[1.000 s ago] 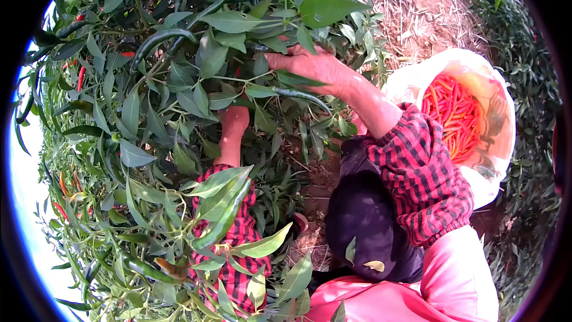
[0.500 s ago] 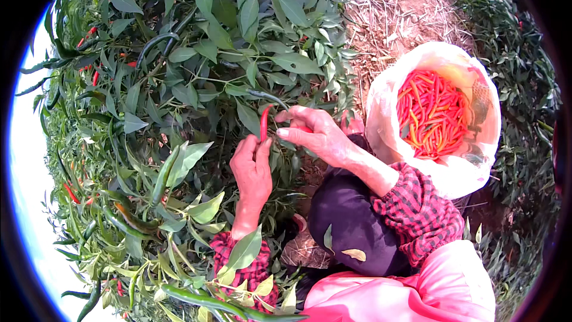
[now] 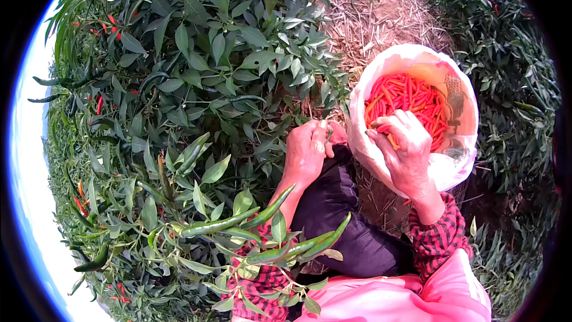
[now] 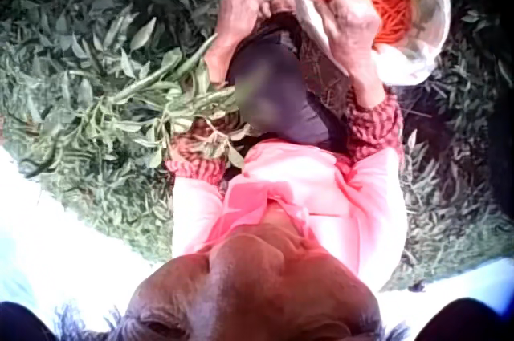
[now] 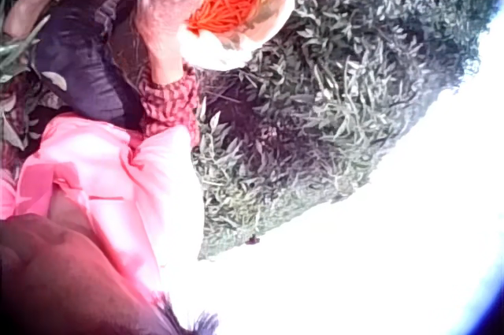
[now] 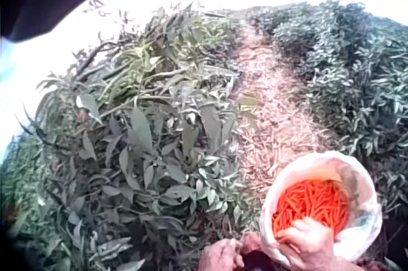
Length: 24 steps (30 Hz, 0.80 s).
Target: The person harvests red chili peppers from a dense field of pepper plants. They reach into the foliage, pluck ripe red peppers by hand, and place them into a white sack positioned on the ground beside them.
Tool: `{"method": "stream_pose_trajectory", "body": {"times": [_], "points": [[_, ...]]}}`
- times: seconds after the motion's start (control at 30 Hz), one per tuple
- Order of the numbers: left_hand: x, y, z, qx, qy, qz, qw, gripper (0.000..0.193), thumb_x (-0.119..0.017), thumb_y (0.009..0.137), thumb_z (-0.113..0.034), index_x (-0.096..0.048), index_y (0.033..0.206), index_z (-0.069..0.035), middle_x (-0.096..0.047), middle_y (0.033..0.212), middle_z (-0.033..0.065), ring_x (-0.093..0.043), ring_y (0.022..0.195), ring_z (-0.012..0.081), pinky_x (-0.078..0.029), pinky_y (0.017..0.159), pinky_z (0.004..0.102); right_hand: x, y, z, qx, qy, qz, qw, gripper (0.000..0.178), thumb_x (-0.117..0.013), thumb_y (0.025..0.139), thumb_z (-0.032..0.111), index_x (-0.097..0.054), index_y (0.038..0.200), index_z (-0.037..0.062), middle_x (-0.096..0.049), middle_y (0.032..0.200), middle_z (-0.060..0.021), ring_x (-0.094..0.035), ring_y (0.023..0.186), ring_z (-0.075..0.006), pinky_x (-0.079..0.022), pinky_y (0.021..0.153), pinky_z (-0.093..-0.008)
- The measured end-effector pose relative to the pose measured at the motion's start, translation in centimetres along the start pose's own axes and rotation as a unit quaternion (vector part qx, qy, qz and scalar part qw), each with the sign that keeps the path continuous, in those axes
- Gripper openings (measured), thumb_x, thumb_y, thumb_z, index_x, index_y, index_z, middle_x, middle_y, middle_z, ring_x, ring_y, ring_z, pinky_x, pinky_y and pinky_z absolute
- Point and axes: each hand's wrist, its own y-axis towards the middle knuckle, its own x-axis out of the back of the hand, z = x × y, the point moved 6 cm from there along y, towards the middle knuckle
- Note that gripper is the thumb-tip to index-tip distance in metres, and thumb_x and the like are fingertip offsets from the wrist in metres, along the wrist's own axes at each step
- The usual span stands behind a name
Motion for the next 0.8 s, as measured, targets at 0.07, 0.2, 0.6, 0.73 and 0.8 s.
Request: {"method": "stream_pose_trajectory", "body": {"times": [0.07,0.2,0.6,0.73,0.8], "points": [[-0.7,2.4,0.4,-0.086,0.069,-0.052,0.993,0.026,-0.050,0.095,-0.019,-0.060,0.101,0.004,-0.064,0.078,0.0093,-0.059,0.067,0.0130,-0.047,0.062,0.0267,0.9,0.6,-4.2,-0.058,-0.157,0.032,0.985,0.048,-0.072,0.073,0.019,-0.056,0.115,0.0037,-0.055,0.116,-0.0168,-0.052,0.104,-0.0341,-0.044,0.088,-0.0445],[1.6,4.2,0.0,-0.145,0.062,-0.165,0.974,0.026,-0.056,0.091,-0.014,-0.054,0.110,0.003,-0.061,0.093,0.0134,-0.060,0.081,0.0198,-0.048,0.073,0.0324,-3.6,5.8,-3.0,0.018,-0.023,0.089,0.996,0.062,-0.070,0.078,0.031,-0.048,0.129,0.0046,-0.051,0.125,-0.0192,-0.048,0.115,-0.0372,-0.041,0.097,-0.0450],[12.1,5.8,1.0,-0.016,0.194,-0.338,0.921,0.073,-0.070,0.076,-0.028,-0.037,0.130,0.008,-0.051,0.124,0.0272,-0.050,0.116,0.0396,-0.037,0.100,0.0406,-21.7,7.0,6.3,-0.022,0.216,0.232,0.948,0.039,-0.062,0.074,0.011,-0.052,0.107,-0.0071,-0.058,0.104,-0.0261,-0.060,0.097,-0.0396,-0.049,0.086,-0.0443],[16.0,4.9,4.6,-0.051,0.237,-0.350,0.905,0.073,-0.062,0.073,-0.011,-0.030,0.135,0.009,-0.043,0.132,0.0298,-0.044,0.121,0.0426,-0.033,0.104,0.0421,-20.8,5.0,8.5,0.088,0.272,0.200,0.937,0.032,-0.058,0.075,0.009,-0.054,0.105,-0.0043,-0.059,0.099,-0.0260,-0.060,0.092,-0.0404,-0.049,0.082,-0.0457],[17.5,4.2,6.2,-0.054,0.206,-0.308,0.927,0.074,-0.060,0.073,-0.008,-0.027,0.137,0.009,-0.040,0.135,0.0302,-0.040,0.124,0.0427,-0.030,0.106,0.0405,-19.4,6.4,6.4,-0.001,0.353,0.217,0.910,0.025,-0.057,0.079,0.011,-0.058,0.099,-0.0034,-0.063,0.089,-0.0218,-0.062,0.088,-0.0398,-0.050,0.080,-0.0440]]}}
